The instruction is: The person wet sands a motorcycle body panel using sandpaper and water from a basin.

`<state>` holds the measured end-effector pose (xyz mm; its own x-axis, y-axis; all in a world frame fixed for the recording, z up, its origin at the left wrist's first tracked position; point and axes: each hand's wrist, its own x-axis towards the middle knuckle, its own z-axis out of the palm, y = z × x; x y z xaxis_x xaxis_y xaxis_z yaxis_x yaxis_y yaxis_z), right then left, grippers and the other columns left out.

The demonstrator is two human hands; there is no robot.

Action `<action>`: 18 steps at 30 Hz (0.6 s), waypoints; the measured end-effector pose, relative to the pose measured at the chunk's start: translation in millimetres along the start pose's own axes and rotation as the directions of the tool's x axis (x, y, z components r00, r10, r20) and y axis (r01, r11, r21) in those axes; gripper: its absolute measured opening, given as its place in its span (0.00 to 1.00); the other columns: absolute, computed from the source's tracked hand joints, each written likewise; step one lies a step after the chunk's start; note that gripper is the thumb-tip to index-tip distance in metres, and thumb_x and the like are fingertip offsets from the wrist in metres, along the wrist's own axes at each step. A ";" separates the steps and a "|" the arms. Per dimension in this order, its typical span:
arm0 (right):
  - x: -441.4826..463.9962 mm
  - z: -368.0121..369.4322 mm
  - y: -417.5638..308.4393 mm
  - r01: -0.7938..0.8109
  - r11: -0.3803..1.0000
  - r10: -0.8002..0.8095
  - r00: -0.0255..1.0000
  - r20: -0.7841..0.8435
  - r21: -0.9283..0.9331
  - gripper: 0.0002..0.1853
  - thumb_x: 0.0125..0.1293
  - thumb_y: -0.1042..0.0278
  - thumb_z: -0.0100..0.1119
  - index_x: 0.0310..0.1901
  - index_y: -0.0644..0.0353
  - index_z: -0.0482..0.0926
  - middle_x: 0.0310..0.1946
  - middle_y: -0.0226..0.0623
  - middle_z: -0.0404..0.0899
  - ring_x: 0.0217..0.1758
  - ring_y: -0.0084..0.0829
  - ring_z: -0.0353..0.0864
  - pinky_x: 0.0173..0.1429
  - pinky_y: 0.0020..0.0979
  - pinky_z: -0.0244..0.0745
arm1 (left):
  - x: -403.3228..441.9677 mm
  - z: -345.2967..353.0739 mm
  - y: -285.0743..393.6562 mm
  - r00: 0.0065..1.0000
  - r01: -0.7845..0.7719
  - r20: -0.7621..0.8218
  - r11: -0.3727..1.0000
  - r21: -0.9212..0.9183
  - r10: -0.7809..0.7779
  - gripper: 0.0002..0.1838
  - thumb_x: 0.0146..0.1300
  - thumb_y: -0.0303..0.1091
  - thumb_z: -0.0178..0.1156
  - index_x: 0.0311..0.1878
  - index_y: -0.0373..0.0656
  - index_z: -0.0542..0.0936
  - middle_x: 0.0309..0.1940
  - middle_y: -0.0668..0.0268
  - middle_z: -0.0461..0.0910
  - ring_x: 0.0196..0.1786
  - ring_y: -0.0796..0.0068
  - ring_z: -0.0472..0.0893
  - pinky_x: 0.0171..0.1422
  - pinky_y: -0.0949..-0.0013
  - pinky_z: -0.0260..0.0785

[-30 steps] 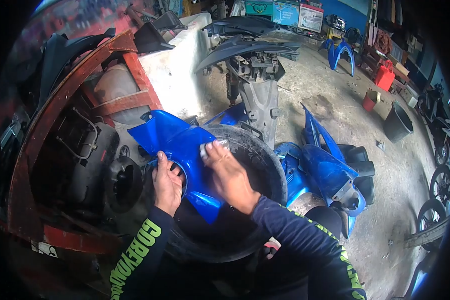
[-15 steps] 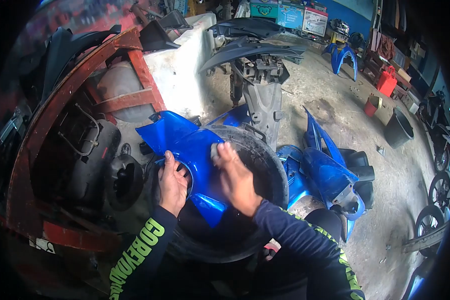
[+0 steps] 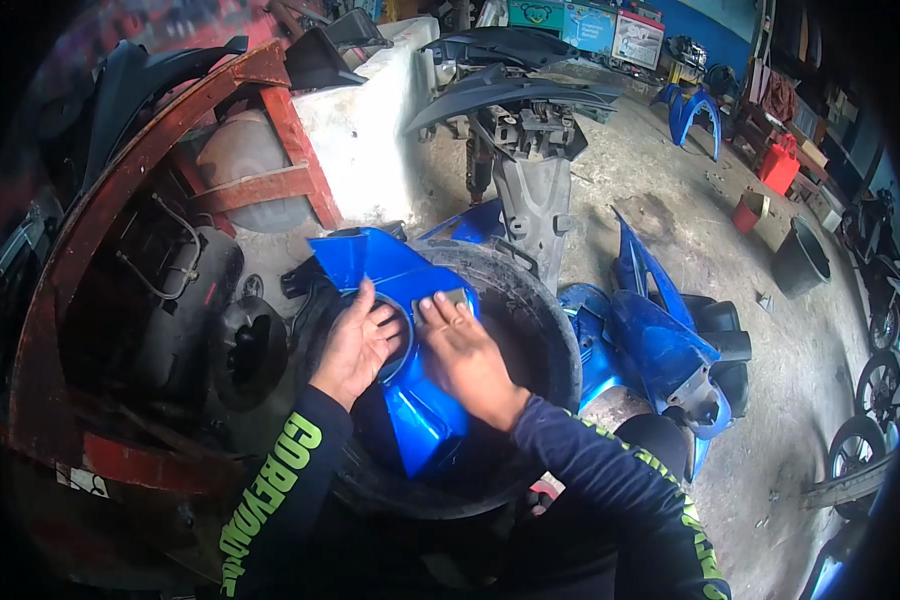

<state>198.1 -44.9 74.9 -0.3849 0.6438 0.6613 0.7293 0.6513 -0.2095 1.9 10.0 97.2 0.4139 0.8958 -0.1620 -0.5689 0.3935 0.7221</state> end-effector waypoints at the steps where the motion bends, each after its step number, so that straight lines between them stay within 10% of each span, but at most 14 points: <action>1: -0.4 1.5 -1.6 -0.017 1.000 0.017 1.000 -0.006 -0.001 0.27 0.57 0.79 0.62 0.61 0.68 0.76 0.68 0.53 0.74 0.76 0.50 0.69 0.78 0.52 0.65 | -0.6 0.5 2.6 0.997 0.047 0.056 0.999 -0.004 -0.047 0.21 0.74 0.45 0.62 0.61 0.41 0.74 0.58 0.59 0.78 0.63 0.66 0.77 0.65 0.60 0.72; 5: 4.7 3.3 2.1 -0.155 0.986 0.157 0.987 -0.033 0.058 0.29 0.59 0.76 0.62 0.64 0.71 0.72 0.65 0.57 0.76 0.72 0.52 0.74 0.76 0.50 0.67 | -12.7 21.6 8.5 0.987 -0.022 0.161 0.963 0.269 -0.022 0.38 0.63 0.30 0.63 0.75 0.30 0.63 0.68 0.55 0.72 0.71 0.66 0.73 0.75 0.68 0.64; 13: 12.3 -4.0 7.1 -0.303 0.953 0.302 0.951 -0.058 0.003 0.33 0.58 0.74 0.62 0.67 0.70 0.71 0.62 0.62 0.77 0.69 0.52 0.76 0.74 0.49 0.69 | -23.7 36.4 -10.4 0.922 0.030 0.357 0.947 0.320 -0.150 0.77 0.42 0.37 0.79 0.82 0.39 0.27 0.82 0.45 0.45 0.85 0.59 0.46 0.85 0.62 0.37; 18: 15.7 -7.2 5.2 -0.335 0.941 0.330 0.940 -0.090 -0.050 0.27 0.62 0.78 0.57 0.65 0.68 0.73 0.61 0.60 0.79 0.68 0.52 0.77 0.74 0.49 0.68 | -21.7 23.9 -12.3 0.906 -0.011 0.389 0.907 0.421 -0.170 0.71 0.48 0.36 0.78 0.83 0.39 0.33 0.82 0.49 0.49 0.84 0.59 0.49 0.84 0.63 0.45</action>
<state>199.9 -34.3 89.4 -0.0703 0.7835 0.6174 0.8433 0.3773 -0.3828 16.9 -19.2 107.8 0.7477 0.6640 -0.0077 -0.2210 0.2597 0.9401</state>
